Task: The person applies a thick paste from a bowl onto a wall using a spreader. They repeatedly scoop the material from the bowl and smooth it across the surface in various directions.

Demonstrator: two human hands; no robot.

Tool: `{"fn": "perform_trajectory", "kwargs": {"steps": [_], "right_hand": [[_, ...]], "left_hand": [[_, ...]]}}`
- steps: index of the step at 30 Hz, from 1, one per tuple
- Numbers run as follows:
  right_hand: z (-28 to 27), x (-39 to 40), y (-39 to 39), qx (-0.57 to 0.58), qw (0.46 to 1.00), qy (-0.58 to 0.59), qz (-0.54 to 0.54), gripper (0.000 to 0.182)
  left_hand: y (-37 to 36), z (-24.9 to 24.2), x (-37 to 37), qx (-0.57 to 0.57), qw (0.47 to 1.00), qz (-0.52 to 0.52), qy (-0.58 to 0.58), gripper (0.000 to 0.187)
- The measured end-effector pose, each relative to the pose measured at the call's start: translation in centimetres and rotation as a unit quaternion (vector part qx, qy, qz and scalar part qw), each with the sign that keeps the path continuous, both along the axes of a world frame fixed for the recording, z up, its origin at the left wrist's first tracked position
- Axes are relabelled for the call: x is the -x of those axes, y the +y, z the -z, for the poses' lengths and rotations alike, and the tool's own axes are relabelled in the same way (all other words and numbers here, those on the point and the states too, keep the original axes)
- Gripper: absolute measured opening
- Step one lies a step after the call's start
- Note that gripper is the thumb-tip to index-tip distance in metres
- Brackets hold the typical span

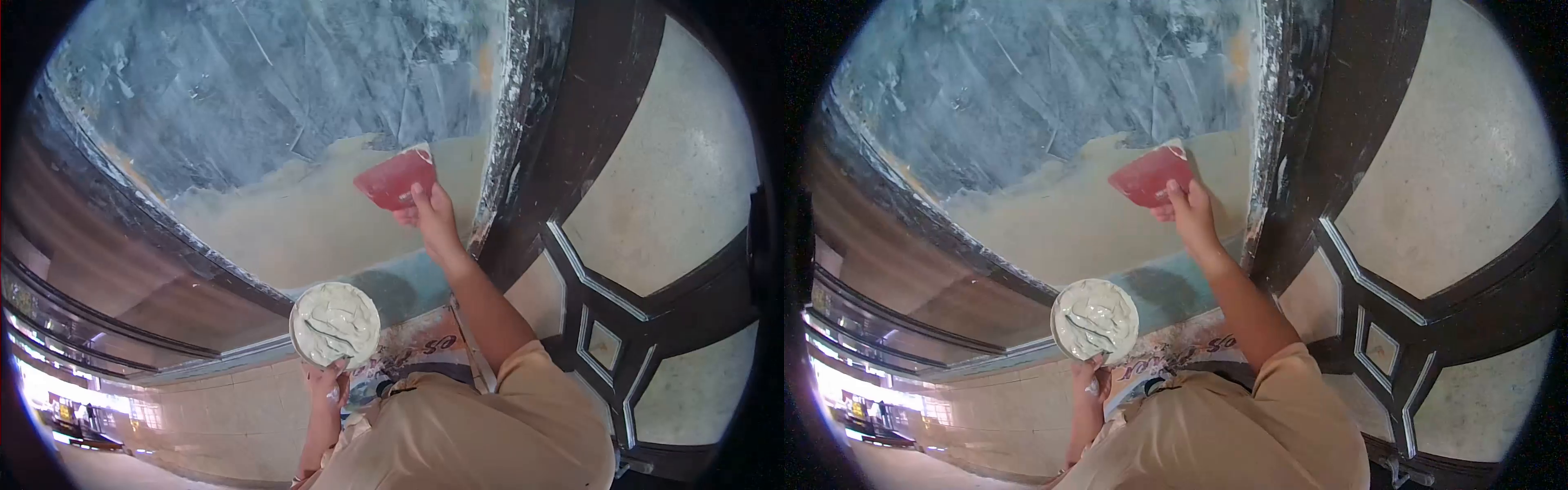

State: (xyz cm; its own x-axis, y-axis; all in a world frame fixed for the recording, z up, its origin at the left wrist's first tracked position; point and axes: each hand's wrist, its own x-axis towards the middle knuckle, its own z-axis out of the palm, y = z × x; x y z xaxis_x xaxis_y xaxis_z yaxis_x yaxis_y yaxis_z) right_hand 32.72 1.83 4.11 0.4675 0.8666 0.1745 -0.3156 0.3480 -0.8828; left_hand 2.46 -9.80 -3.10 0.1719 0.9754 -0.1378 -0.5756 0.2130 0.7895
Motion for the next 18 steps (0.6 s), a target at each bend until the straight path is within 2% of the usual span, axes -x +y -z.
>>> {"fn": "perform_trajectory", "kwargs": {"steps": [2,3,4,5,8,9,11,12,14,16,18], "right_hand": [[0.4,-0.4,0.9,0.008,1.000,0.026,0.001,0.028],[2.9,-0.9,1.0,0.052,0.998,0.026,0.000,0.027],[6.0,-1.1,0.6,0.077,0.996,0.032,0.015,0.027],[9.5,-1.2,-0.1,0.099,0.994,0.036,0.029,0.026],[21.6,-0.7,-4.7,0.269,0.957,0.110,0.021,0.029],[21.6,-0.4,-5.8,0.311,0.943,0.122,0.013,0.030],[20.9,-1.9,-5.3,0.293,0.946,0.139,0.028,0.031],[18.7,-2.5,-5.4,0.280,0.946,0.159,0.043,0.033],[13.0,-5.2,-2.9,0.128,0.984,0.116,0.051,0.039],[5.7,-7.4,-1.9,0.045,0.995,0.022,0.085,0.041],[1.5,-8.9,-1.3,0.036,0.997,0.008,0.074,0.041]], "left_hand": [[0.3,0.4,-0.2,0.008,0.999,0.010,0.030,0.063],[0.1,-0.4,-0.6,0.025,0.999,0.000,0.047,0.065],[-0.3,-1.2,-0.8,0.043,0.997,-0.011,0.064,0.066],[-0.6,-2.0,-1.1,0.010,0.998,-0.009,0.069,0.066],[-0.5,-0.5,0.0,0.003,0.998,0.026,0.062,0.064],[-0.8,-1.1,-0.1,0.019,0.998,0.024,0.063,0.063],[-0.7,-0.5,-0.8,0.002,0.999,-0.010,0.037,0.062],[-0.8,0.0,-0.9,-0.009,0.999,-0.042,0.016,0.061],[-0.5,0.3,-0.7,-0.006,0.999,-0.018,0.037,0.060],[-0.2,0.1,-1.4,0.015,1.000,-0.002,0.019,0.072],[-0.2,-0.4,-2.3,0.001,1.000,0.002,0.017,0.072]]}}
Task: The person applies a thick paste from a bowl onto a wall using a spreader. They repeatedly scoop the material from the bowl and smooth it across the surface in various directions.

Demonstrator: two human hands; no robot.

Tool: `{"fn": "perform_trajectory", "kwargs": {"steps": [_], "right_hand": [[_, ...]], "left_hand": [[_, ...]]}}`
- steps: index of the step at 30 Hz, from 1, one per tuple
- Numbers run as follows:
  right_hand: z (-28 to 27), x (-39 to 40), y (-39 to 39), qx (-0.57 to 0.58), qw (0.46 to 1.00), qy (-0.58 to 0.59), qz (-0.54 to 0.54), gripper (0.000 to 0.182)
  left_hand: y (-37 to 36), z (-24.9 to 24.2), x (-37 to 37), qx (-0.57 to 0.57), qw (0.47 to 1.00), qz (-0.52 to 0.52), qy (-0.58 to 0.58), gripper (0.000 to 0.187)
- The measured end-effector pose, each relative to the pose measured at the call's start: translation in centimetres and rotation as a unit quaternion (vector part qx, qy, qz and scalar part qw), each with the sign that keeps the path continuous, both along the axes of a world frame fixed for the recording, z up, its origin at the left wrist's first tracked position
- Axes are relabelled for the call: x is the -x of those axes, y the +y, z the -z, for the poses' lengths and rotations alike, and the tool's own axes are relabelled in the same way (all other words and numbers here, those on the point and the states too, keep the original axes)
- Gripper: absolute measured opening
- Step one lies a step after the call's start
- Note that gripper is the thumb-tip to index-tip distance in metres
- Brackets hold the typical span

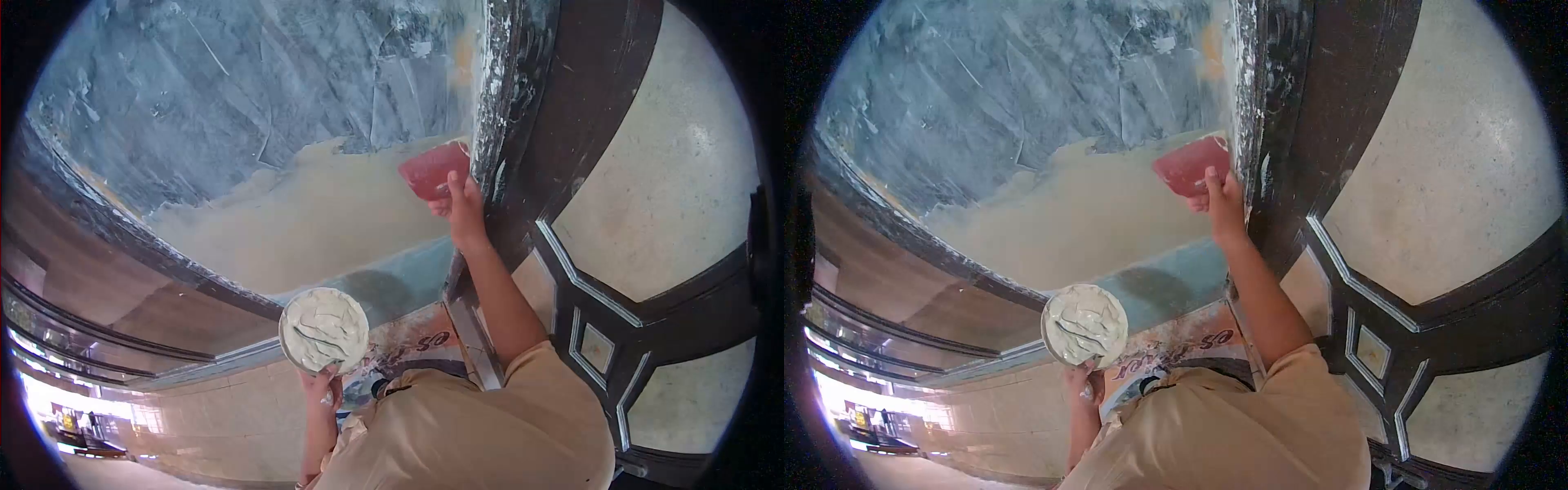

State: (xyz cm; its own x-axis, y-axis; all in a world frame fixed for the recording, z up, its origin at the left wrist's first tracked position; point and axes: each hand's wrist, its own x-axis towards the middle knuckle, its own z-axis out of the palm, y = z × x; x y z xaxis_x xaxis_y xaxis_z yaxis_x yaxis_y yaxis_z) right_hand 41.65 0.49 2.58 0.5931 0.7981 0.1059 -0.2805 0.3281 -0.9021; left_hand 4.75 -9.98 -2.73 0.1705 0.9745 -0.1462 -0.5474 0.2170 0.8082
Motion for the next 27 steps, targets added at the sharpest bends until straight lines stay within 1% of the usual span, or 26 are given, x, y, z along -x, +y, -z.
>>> {"fn": "perform_trajectory", "kwargs": {"steps": [1,2,4,6,7,8,9,10,11,12,13,15,16,17,18,19,20,21,23,25,27], "right_hand": [[-0.7,-0.4,0.1,-0.010,1.000,-0.015,-0.012,0.042],[0.1,-0.6,0.2,-0.010,1.000,-0.015,-0.012,0.042],[4.3,-0.5,0.2,0.052,0.998,-0.010,0.026,0.037],[12.1,0.1,-1.1,0.185,0.980,0.075,-0.006,0.035],[16.1,0.9,-2.0,0.211,0.971,0.115,-0.017,0.034],[19.4,1.6,-3.1,0.238,0.958,0.155,-0.029,0.033],[21.8,2.1,-4.4,0.254,0.945,0.197,-0.065,0.031],[21.9,2.5,-5.2,0.271,0.927,0.239,-0.100,0.030],[21.9,2.3,-5.0,0.272,0.927,0.238,-0.102,0.030],[19.8,2.4,-5.0,0.252,0.941,0.210,-0.085,0.031],[17.1,2.3,-5.0,0.231,0.954,0.181,-0.067,0.032],[11.4,1.0,-3.9,0.150,0.976,0.138,-0.074,0.032],[8.1,0.5,-3.1,0.086,0.988,0.109,-0.069,0.030],[5.2,0.3,-2.3,0.020,0.995,0.080,-0.063,0.028],[3.0,0.0,-1.7,0.022,0.994,0.081,-0.063,0.028],[1.2,-0.2,-1.2,0.005,0.998,0.040,-0.051,0.027],[0.5,-0.3,-1.0,-0.013,0.999,-0.001,-0.039,0.025],[1.3,-0.2,-0.6,-0.012,0.999,0.000,-0.040,0.025],[5.0,-0.1,0.7,0.027,0.999,-0.023,-0.028,0.025],[11.1,1.2,-0.2,0.121,0.992,0.000,-0.026,0.023],[18.9,2.5,-1.9,0.255,0.963,0.060,-0.058,0.022]], "left_hand": [[0.0,-0.1,-0.3,-0.002,1.000,-0.002,0.002,0.073],[0.0,-0.2,-0.6,-0.005,1.000,-0.006,0.004,0.073],[-0.2,-0.3,-1.3,-0.011,1.000,-0.006,-0.020,0.075],[-0.3,0.1,-1.6,-0.018,0.999,-0.028,-0.017,0.077],[-0.3,0.2,-1.6,-0.020,0.999,-0.030,-0.019,0.077],[-0.3,0.2,-1.5,-0.007,1.000,-0.021,0.011,0.074],[-0.3,0.2,-1.5,0.006,0.999,-0.013,0.041,0.070],[-0.3,0.4,-1.6,0.007,0.999,-0.015,0.040,0.070],[-0.2,0.8,-1.7,0.002,0.998,-0.027,0.055,0.065],[-0.1,1.2,-1.8,-0.002,0.997,-0.039,0.071,0.060],[-0.1,1.6,-2.1,0.001,0.997,-0.040,0.072,0.060],[0.0,2.1,-2.8,-0.007,0.995,-0.092,0.038,0.053],[0.0,1.7,-2.9,-0.004,0.995,-0.093,0.039,0.053],[-0.1,1.0,-2.8,0.016,0.996,-0.061,0.059,0.055],[-0.2,0.6,-2.9,0.036,0.996,-0.030,0.079,0.057],[-0.2,0.6,-3.2,0.038,0.996,-0.030,0.081,0.057],[-0.3,0.6,-3.4,0.029,0.997,-0.032,0.059,0.059],[-0.4,0.6,-3.7,0.019,0.999,-0.035,0.037,0.061],[-0.7,0.3,-4.1,0.016,0.999,-0.044,0.019,0.063],[-1.0,0.6,-4.1,0.011,0.999,-0.053,0.000,0.065],[-1.2,1.3,-3.6,0.010,0.999,-0.044,-0.028,0.066]]}}
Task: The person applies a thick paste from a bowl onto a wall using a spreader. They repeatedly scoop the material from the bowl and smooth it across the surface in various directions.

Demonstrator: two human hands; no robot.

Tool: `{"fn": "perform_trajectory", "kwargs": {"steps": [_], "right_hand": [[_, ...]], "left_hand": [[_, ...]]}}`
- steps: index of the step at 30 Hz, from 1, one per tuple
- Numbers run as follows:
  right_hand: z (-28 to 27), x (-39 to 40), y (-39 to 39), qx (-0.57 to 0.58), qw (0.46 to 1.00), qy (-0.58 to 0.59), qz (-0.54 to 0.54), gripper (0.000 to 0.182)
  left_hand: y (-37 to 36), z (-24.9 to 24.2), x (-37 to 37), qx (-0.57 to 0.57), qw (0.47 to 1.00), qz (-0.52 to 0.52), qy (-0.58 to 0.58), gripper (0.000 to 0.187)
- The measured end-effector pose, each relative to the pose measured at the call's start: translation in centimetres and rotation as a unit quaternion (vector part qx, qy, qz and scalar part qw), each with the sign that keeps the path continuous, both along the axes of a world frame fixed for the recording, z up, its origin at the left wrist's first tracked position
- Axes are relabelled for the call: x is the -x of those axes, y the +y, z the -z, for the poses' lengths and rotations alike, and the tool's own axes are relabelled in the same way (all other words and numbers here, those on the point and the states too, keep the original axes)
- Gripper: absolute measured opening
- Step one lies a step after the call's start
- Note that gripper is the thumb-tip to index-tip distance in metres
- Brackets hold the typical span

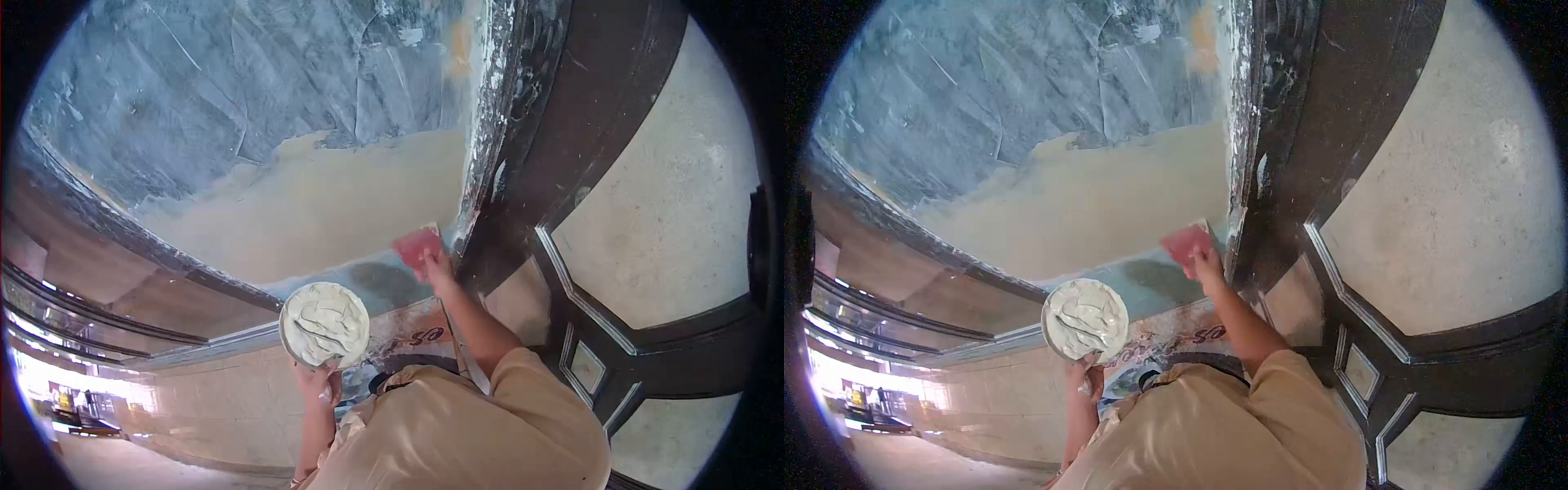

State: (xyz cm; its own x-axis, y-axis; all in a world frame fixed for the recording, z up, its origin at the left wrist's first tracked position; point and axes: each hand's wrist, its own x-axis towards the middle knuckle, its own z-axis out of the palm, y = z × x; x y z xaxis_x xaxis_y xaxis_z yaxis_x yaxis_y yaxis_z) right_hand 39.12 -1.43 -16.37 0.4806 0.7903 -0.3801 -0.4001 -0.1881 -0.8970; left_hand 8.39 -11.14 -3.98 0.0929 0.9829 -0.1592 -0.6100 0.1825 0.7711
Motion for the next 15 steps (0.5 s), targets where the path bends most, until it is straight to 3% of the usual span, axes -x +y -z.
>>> {"fn": "perform_trajectory", "kwargs": {"steps": [2,7,11,12,14,15], "right_hand": [[7.1,1.3,-2.3,0.015,0.999,0.051,-0.004,0.028],[6.0,2.7,-3.7,0.040,0.996,0.068,-0.047,0.028],[-2.0,3.1,-0.4,-0.052,0.954,-0.271,-0.117,0.034],[-2.3,2.7,0.7,-0.052,0.954,-0.270,-0.118,0.034],[-1.8,2.1,2.4,-0.090,0.813,-0.574,-0.038,0.035],[-0.6,1.7,2.6,-0.089,0.814,-0.573,-0.040,0.035]], "left_hand": [[-0.3,-0.9,-0.1,0.008,1.000,-0.003,0.010,0.067],[-0.6,-1.6,-0.1,0.003,1.000,-0.021,0.021,0.064],[-0.6,-1.0,0.0,0.015,0.998,-0.009,0.056,0.065],[-0.6,-1.0,0.1,0.016,0.998,-0.009,0.057,0.065],[-0.6,-0.8,0.2,-0.011,0.996,0.023,0.083,0.062],[-0.6,-0.5,0.4,-0.008,0.996,0.021,0.085,0.062]]}}
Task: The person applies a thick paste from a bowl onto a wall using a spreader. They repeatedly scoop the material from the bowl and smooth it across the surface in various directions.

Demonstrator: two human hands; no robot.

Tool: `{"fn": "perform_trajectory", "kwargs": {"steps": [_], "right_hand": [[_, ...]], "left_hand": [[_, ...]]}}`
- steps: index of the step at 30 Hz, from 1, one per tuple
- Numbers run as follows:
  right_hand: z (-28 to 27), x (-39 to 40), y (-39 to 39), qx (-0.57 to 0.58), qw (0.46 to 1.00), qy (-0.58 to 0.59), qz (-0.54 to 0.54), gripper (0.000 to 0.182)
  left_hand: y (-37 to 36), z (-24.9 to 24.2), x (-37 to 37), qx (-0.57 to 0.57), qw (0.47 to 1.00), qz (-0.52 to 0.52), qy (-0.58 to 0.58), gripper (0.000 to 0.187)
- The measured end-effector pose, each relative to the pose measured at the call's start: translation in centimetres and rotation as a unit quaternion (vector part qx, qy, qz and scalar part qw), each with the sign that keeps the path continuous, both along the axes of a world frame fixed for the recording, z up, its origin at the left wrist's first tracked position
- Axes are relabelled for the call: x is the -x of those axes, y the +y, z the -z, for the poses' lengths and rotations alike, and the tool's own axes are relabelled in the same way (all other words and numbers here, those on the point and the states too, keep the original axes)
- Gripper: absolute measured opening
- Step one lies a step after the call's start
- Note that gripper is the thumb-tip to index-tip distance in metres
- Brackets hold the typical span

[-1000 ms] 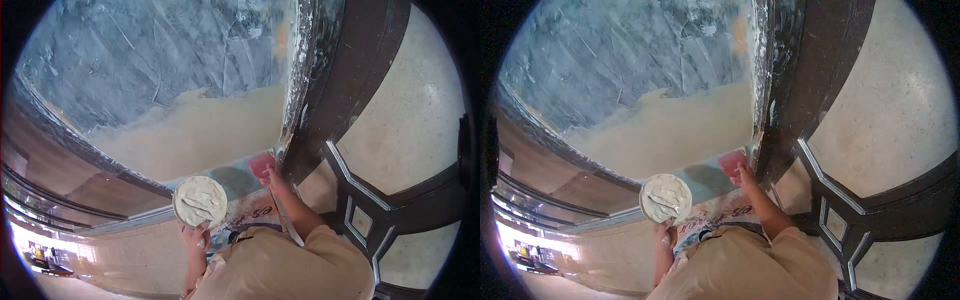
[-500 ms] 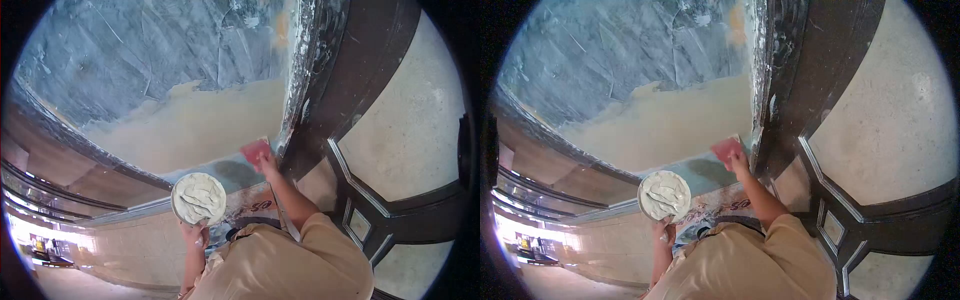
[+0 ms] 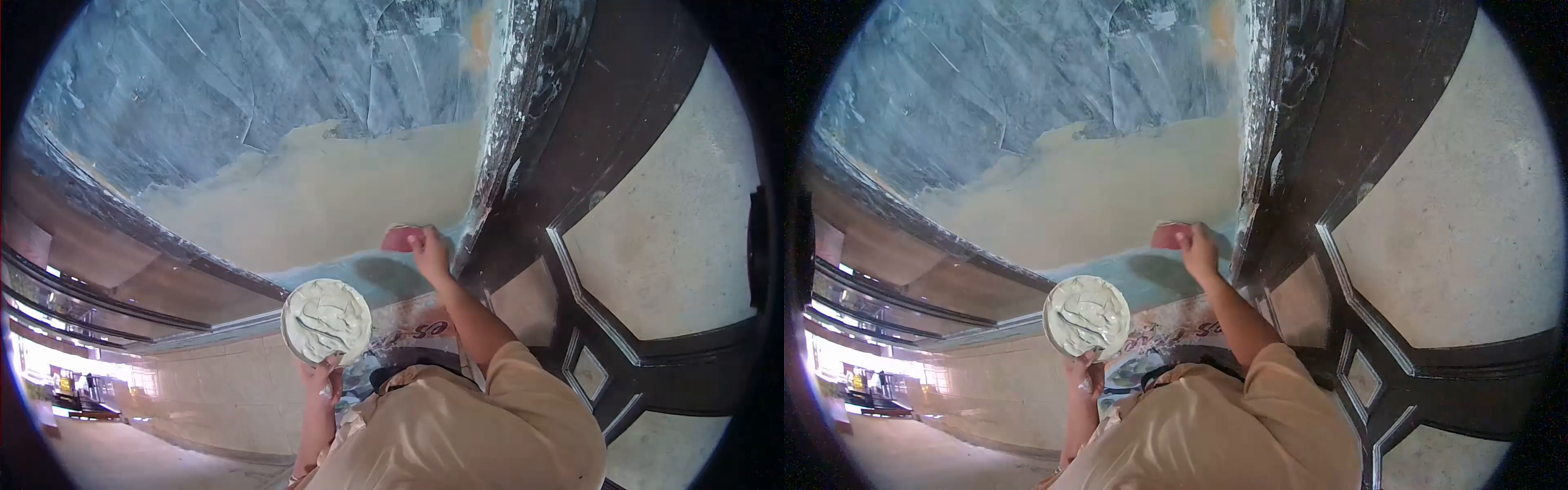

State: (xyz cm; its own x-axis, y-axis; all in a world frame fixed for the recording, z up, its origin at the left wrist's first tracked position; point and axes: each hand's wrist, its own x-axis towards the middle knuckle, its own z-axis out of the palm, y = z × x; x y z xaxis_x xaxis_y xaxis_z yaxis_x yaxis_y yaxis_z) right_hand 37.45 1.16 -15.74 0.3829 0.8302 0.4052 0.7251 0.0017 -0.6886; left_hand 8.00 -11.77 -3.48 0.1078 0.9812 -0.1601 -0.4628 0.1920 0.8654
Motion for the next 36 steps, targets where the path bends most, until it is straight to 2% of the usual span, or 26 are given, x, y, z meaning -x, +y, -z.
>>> {"fn": "perform_trajectory", "kwargs": {"steps": [2,3,5,6,8,9,11,14,15,17,18,19,20,22,25,27,28,30,31,32,34,35,36], "right_hand": [[3.6,-1.6,0.0,-0.015,0.993,0.043,0.108,0.033],[5.3,-1.9,-0.6,-0.015,0.993,0.044,0.107,0.033],[8.1,-1.6,-3.0,0.115,0.950,0.272,0.104,0.035],[8.4,-1.0,-4.1,0.115,0.950,0.271,0.103,0.035],[8.1,0.1,-5.7,0.143,0.931,0.333,0.035,0.035],[8.1,0.5,-5.1,0.144,0.931,0.333,0.035,0.035],[9.6,1.5,-3.3,0.018,0.986,0.164,0.003,0.035],[3.1,2.1,-1.1,0.000,0.994,0.108,-0.011,0.036],[3.0,1.5,0.0,0.000,0.994,0.110,-0.012,0.036],[3.9,0.8,1.4,-0.012,0.989,0.130,0.062,0.034],[5.8,0.9,1.4,-0.010,0.989,0.133,0.060,0.034],[8.5,0.9,1.3,0.043,0.956,0.275,0.094,0.032],[10.3,0.8,0.7,0.094,0.900,0.408,0.125,0.030],[12.2,0.8,-2.4,0.197,0.833,0.497,0.144,0.025],[11.3,1.4,-6.4,0.181,0.845,0.490,0.114,0.020],[11.9,1.3,-7.7,0.183,0.852,0.491,-0.003,0.015],[11.5,1.1,-7.7,0.189,0.852,0.488,-0.011,0.015],[9.6,0.6,-7.6,0.168,0.881,0.431,-0.099,0.026],[6.3,0.3,-7.5,0.190,0.853,0.471,-0.119,0.025],[3.2,0.3,-7.3,0.192,0.853,0.469,-0.124,0.025],[-2.6,0.4,-7.0,0.124,0.869,0.467,-0.112,0.025],[-5.2,0.4,-6.9,0.125,0.870,0.464,-0.113,0.025],[-7.6,0.5,-7.0,0.073,0.869,0.469,-0.141,0.023]], "left_hand": [[-0.1,0.6,0.5,-0.010,1.000,-0.006,-0.004,0.063],[-0.3,0.1,0.6,-0.010,1.000,-0.006,-0.002,0.063],[-0.7,-1.2,0.4,0.038,0.999,0.001,0.032,0.065],[-0.8,-1.2,0.2,0.038,0.999,0.000,0.032,0.065],[-0.9,-1.0,-0.1,0.047,0.997,-0.053,0.005,0.060],[-0.7,-0.8,0.1,0.048,0.997,-0.053,0.006,0.060],[-0.5,-0.1,0.6,0.039,0.999,0.004,0.019,0.067],[-0.4,0.3,0.5,0.039,0.999,0.010,0.018,0.067],[-0.3,0.1,0.4,0.039,0.999,0.009,0.020,0.067],[-0.5,-0.8,-0.1,0.065,0.997,0.008,0.037,0.067],[-0.7,-1.1,-0.2,0.067,0.997,0.006,0.039,0.067],[-0.9,-1.3,-0.3,0.067,0.997,-0.005,0.041,0.067],[-1.0,-1.5,-0.4,0.067,0.997,-0.017,0.041,0.067],[-1.6,-2.3,-0.3,0.080,0.996,-0.022,0.034,0.067],[-1.5,-1.7,-0.2,0.063,0.997,-0.032,-0.008,0.067],[-1.3,-0.5,0.3,0.028,0.999,-0.027,-0.035,0.064],[-1.1,0.4,0.8,0.028,0.998,-0.037,-0.036,0.064],[-1.0,1.7,2.0,0.087,0.995,-0.040,-0.010,0.063],[-0.7,-0.8,0.7,0.144,0.987,-0.049,-0.052,0.054],[-0.1,-1.0,0.0,0.144,0.987,-0.055,-0.053,0.054],[0.7,-1.3,-0.8,0.041,0.995,-0.056,-0.073,0.052],[0.8,-1.8,-0.9,0.047,0.996,-0.041,-0.070,0.055],[1.0,-1.8,-1.0,0.047,0.995,-0.043,-0.074,0.055]]}}
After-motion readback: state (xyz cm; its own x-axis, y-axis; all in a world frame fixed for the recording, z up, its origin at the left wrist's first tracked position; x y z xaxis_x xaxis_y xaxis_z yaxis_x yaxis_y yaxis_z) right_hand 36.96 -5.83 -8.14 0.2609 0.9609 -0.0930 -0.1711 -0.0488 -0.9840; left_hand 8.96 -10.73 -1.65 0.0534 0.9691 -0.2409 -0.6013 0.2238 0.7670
